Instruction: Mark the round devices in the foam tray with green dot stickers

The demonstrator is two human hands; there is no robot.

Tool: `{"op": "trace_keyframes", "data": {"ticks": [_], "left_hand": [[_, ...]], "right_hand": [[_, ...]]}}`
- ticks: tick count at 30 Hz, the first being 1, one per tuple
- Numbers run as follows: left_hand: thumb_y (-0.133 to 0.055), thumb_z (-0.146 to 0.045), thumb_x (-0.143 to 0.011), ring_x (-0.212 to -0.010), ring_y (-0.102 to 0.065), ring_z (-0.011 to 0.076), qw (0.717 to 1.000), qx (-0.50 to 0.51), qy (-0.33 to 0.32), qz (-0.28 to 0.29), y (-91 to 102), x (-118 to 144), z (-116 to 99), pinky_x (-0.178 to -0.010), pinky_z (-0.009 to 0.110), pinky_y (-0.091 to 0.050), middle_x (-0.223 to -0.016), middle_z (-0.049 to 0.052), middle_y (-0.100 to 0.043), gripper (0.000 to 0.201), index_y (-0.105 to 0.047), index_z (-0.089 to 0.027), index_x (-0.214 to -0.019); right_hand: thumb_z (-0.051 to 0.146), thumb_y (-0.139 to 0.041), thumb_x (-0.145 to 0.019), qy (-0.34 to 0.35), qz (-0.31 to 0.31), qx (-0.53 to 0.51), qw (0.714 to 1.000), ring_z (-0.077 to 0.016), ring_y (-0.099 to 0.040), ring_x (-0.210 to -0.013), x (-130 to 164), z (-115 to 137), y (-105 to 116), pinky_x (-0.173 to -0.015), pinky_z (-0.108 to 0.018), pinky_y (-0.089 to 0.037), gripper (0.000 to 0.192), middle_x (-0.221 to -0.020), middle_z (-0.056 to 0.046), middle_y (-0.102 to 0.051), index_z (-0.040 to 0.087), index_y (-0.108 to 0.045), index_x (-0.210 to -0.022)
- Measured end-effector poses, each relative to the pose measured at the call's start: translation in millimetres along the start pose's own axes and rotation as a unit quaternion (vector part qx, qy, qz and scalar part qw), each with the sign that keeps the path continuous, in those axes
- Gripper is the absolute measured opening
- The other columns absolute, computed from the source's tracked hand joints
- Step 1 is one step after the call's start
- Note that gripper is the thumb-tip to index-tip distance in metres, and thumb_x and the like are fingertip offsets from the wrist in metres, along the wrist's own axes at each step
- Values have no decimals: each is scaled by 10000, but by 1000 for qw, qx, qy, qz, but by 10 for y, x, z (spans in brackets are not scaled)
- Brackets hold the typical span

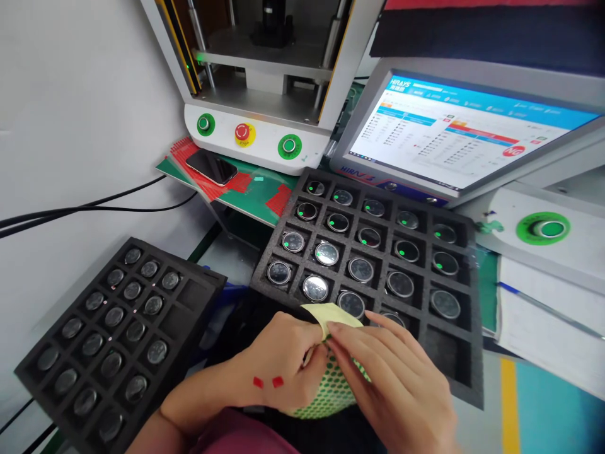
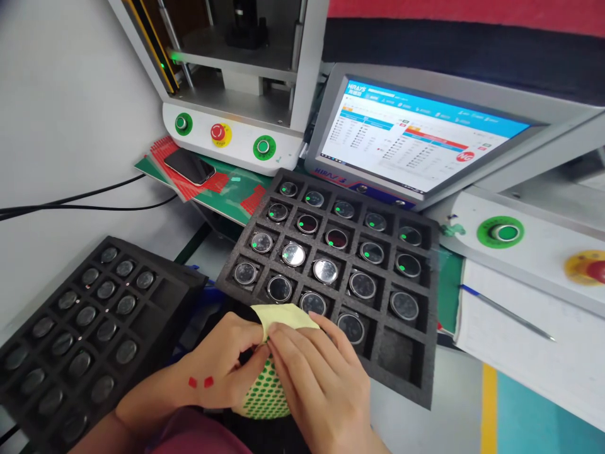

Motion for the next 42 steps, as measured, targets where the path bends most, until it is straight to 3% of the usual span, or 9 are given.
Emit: {"op": "trace_keyframes", "data": {"ticks": [7,14,19,22,25,29,34,38,42], "left_hand": [[-394,-164,-821,-509,-456,107,1000,-25,4,4,-15,-13,4,-513,242,-280,-558,-17,-464,201,-369,-184,-622],[-410,-117,-809,-463,-394,76,999,-9,-32,-19,4,-36,-38,-480,218,-245,-542,-48,-414,195,-362,-185,-632],[-398,-138,-844,-474,-380,75,1000,-4,8,18,-14,-24,39,-493,228,-242,-544,-49,-401,236,-352,-183,-617],[-430,-155,-828,-448,-330,67,998,-4,44,39,-32,-26,95,-479,238,-210,-493,-61,-315,309,-285,-182,-556],[-440,-141,-816,-446,-306,63,997,10,48,55,-46,-48,109,-477,246,-195,-481,-65,-288,330,-266,-179,-538],[-435,-167,-841,-457,-291,64,996,41,61,58,-33,-52,140,-475,245,-197,-495,-65,-300,328,-295,-178,-545],[-422,-285,-902,-484,-284,68,988,129,69,41,6,-21,198,-466,236,-194,-527,-62,-301,339,-381,-173,-585],[-423,-341,-937,-530,-282,73,981,179,73,21,28,-10,206,-485,233,-205,-563,-56,-294,388,-387,-168,-592],[-464,-355,-935,-495,-219,60,982,176,69,-5,39,-11,192,-466,238,-162,-529,-68,-222,462,-289,-174,-548]], "right_hand": [[79,-584,-905,-15,-19,-12,1000,-138,-694,-772,27,-2,-12,-943,-368,-455,95,-869,-33,-739,148,-647,-896],[44,-590,-889,-11,-28,-1,1000,-133,-679,-761,35,18,-35,-918,-360,-482,146,-867,-46,-736,137,-623,-995],[87,-555,-911,21,9,12,1000,-154,-687,-858,68,-143,47,-983,-380,-473,121,-957,-64,-732,166,-644,-928],[255,-568,-904,-151,15,-25,988,-164,-693,-770,14,-657,102,-796,-309,-550,128,-808,-33,-715,208,-630,-802],[460,-567,-821,-372,86,-102,918,-160,-624,-524,6,-1202,-17,-516,-262,-501,276,-575,-15,-628,199,-609,-745],[512,-564,-729,-414,153,-130,888,-140,-545,-440,-43,-1450,-225,-442,-249,-432,340,-511,-11,-580,180,-622,-685],[467,-619,-650,-437,145,-120,879,-126,-509,-448,-66,-1520,-355,-439,-240,-376,282,-523,-11,-580,187,-584,-644],[491,-655,-654,-454,81,-126,879,-118,-464,-373,-101,-1483,-255,-398,-240,-370,358,-505,48,-547,220,-480,-808],[370,-609,-817,-345,-30,-63,936,-131,-604,-597,-188,-979,85,-574,-242,-495,161,-677,12,-620,223,-552,-846]]}}
Point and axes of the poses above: each hand's wrist, its own x-axis away from the middle knuckle, its own y-axis out of the back of the hand, z = x × y, the point moved 4 cm from there along -x, towards the middle knuckle
